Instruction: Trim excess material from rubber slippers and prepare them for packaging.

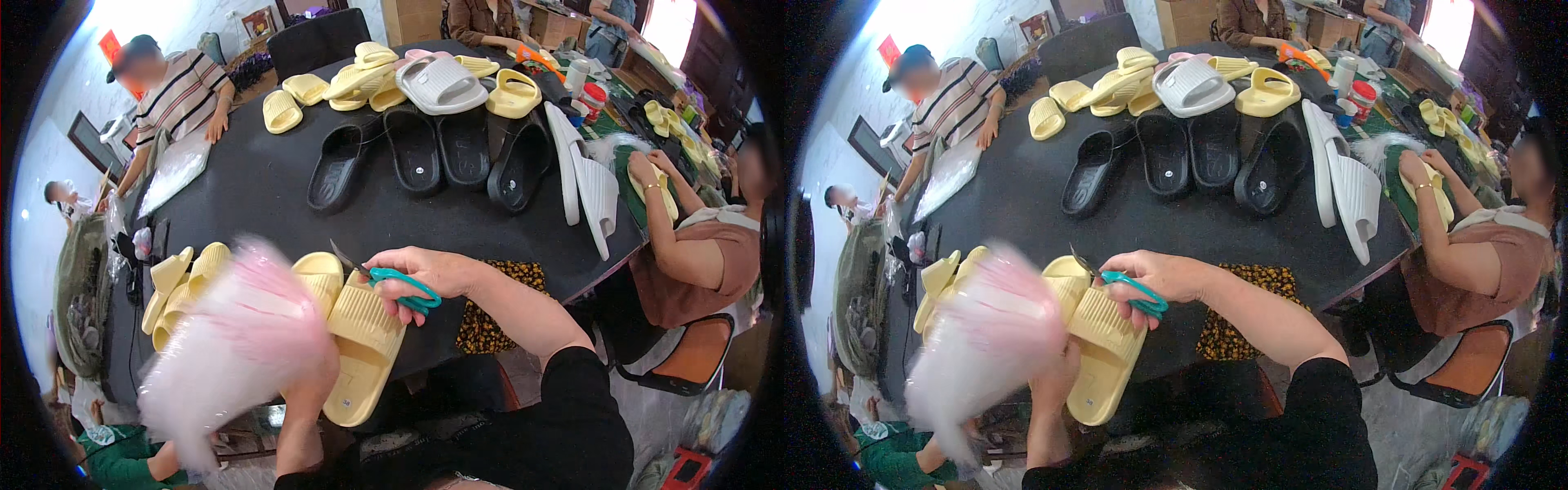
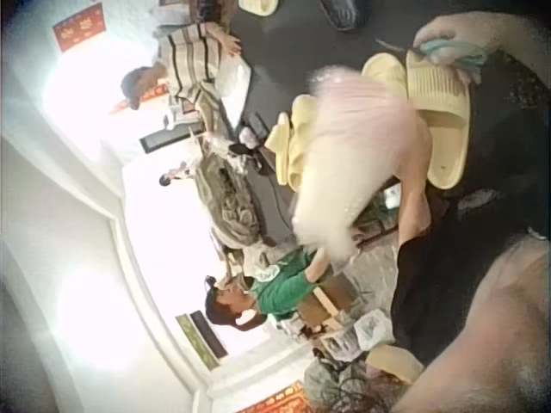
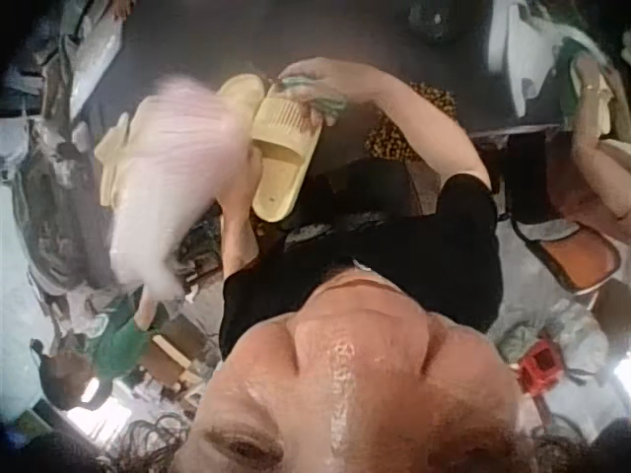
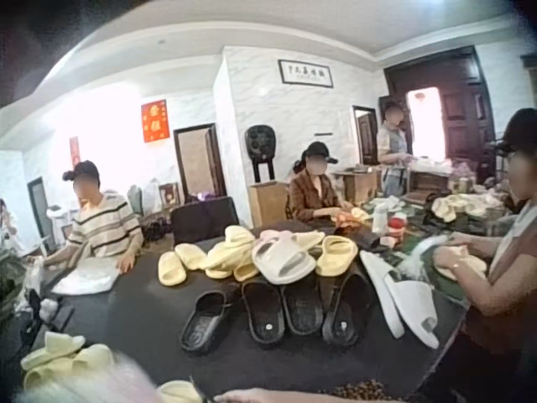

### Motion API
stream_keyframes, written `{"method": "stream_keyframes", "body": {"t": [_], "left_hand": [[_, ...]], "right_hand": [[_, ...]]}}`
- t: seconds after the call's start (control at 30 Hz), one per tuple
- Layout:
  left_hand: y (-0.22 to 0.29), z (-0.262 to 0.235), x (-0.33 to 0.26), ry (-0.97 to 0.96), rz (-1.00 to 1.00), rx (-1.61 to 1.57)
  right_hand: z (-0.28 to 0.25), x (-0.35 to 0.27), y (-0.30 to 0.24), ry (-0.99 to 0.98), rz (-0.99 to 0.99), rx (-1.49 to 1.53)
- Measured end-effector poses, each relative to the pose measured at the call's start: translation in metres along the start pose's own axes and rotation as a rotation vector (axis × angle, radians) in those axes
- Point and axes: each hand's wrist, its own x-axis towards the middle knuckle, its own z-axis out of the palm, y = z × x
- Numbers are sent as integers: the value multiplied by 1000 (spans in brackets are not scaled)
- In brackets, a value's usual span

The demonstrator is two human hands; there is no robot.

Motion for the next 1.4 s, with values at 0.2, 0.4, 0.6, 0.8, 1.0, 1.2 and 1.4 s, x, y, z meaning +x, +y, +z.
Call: {"method": "stream_keyframes", "body": {"t": [0.2,0.4,0.6,0.8,1.0,1.2,1.4], "left_hand": [[7,3,5,-186,-13,-70],[42,-24,38,-67,182,-225],[44,-10,18,-85,182,-119],[29,-25,-50,-95,78,-559],[-18,-38,-152,-191,-448,-1292],[-35,-52,-152,281,-530,-1925],[-41,-84,-129,404,-653,-1970]], "right_hand": [[-4,-3,-6,70,-222,107],[-11,-5,-7,193,-464,151],[-10,4,-4,420,-565,31],[-23,24,15,782,-528,-506],[-37,27,22,761,-308,-975],[-16,36,10,585,-165,-1417],[-5,38,1,504,52,-1858]]}}
